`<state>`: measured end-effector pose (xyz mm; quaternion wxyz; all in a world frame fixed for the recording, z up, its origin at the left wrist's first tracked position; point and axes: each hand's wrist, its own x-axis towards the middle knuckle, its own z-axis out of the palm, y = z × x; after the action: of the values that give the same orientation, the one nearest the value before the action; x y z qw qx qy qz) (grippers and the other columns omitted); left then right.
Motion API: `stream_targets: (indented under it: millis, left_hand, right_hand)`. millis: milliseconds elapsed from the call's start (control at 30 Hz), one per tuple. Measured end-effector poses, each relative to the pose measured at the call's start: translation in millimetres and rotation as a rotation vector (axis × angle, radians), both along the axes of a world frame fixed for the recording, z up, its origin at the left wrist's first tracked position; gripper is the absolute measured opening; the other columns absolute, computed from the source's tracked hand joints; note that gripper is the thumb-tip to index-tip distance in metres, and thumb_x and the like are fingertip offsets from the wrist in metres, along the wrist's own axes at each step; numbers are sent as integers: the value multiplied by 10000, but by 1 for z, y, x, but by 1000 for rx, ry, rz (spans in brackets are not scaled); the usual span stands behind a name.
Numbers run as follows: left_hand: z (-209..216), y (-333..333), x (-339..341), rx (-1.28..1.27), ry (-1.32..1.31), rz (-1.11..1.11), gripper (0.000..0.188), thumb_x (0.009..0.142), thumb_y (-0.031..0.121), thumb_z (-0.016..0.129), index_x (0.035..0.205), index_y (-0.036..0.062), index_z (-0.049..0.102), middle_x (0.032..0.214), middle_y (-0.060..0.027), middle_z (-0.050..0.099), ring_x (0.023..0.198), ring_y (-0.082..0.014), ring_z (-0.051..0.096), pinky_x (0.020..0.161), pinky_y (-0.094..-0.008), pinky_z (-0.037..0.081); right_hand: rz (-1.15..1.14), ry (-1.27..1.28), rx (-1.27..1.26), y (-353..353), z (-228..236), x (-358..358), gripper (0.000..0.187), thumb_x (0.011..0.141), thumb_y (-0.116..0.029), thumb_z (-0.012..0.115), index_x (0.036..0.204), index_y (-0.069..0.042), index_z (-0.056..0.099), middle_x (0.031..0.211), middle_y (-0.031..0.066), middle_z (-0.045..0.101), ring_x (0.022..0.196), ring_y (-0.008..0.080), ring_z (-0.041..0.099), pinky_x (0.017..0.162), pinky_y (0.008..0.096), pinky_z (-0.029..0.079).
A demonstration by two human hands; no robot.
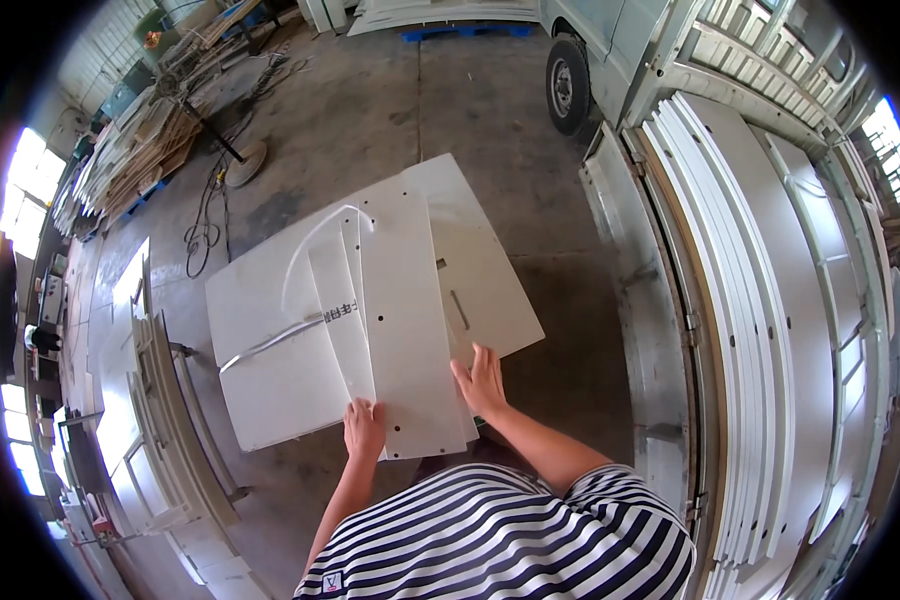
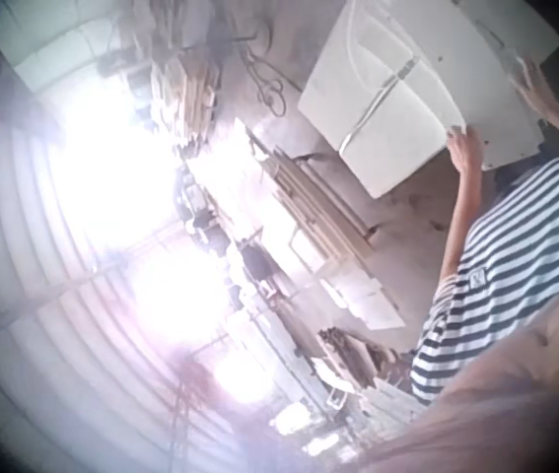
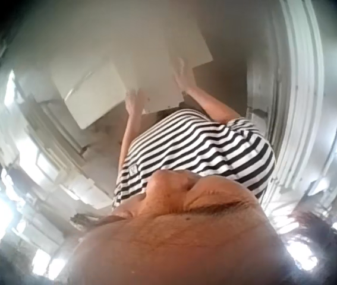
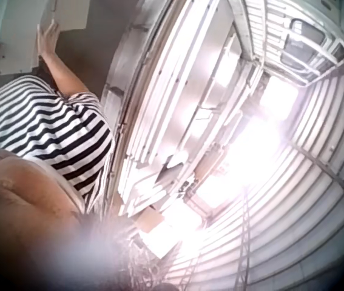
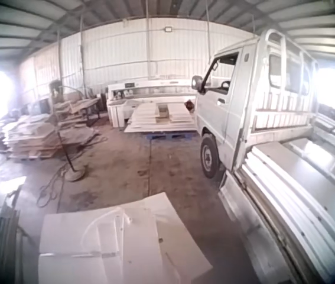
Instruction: The person picks up flat wood panels and bundles them together using plastic strapping, then lifts the bundled panels onto the back of a truck.
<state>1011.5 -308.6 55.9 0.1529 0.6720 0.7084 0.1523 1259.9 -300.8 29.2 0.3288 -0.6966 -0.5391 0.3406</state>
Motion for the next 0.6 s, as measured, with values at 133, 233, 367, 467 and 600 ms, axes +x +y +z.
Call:
stream_targets:
  millis: [133, 233, 367, 467, 600]
  left_hand:
    - [-16, -31, -1, -322, -255, -3, 349, 876, 338, 557, 957, 5, 492, 865, -219, 570, 873, -412, 541, 761, -514, 421]
    - [0, -37, 15, -327, -217, 45, 378, 855, 354, 587, 843, -18, 521, 817, -235, 584, 804, -427, 563, 713, -497, 438]
    - [-4, -53, 27, -395, -221, 60, 420, 824, 378, 622, 741, -28, 555, 757, -248, 598, 727, -421, 586, 654, -478, 452]
    - [10, -58, 33, -535, -323, 3, 438, 797, 401, 647, 760, -30, 581, 751, -243, 605, 730, -419, 589, 658, -469, 452]
    - [5, -48, 30, -544, -324, -6, 436, 798, 396, 646, 773, -35, 585, 754, -239, 613, 734, -412, 593, 668, -459, 455]
  right_hand:
    - [35, 257, -429, -25, -22, -4, 711, 914, -532, 394, 1368, -6, 241, 1360, 303, 292, 1250, 441, 322, 1014, 472, 317]
    - [141, 118, -238, -12, -20, -9, 738, 922, -535, 360, 1406, -12, 168, 1242, 325, 437, 1144, 477, 437, 962, 484, 380]
    - [157, -29, -172, -11, -8, -9, 676, 945, -455, 376, 1414, -18, 157, 1133, 306, 542, 1023, 474, 530, 908, 486, 423]
    - [209, -60, -265, -15, 7, -1, 629, 953, -399, 386, 1407, -21, 171, 1124, 297, 554, 1004, 458, 544, 881, 499, 430]
    - [128, -65, -130, -11, -9, -11, 583, 954, -368, 392, 1407, -62, 190, 1080, 286, 580, 964, 457, 563, 838, 510, 451]
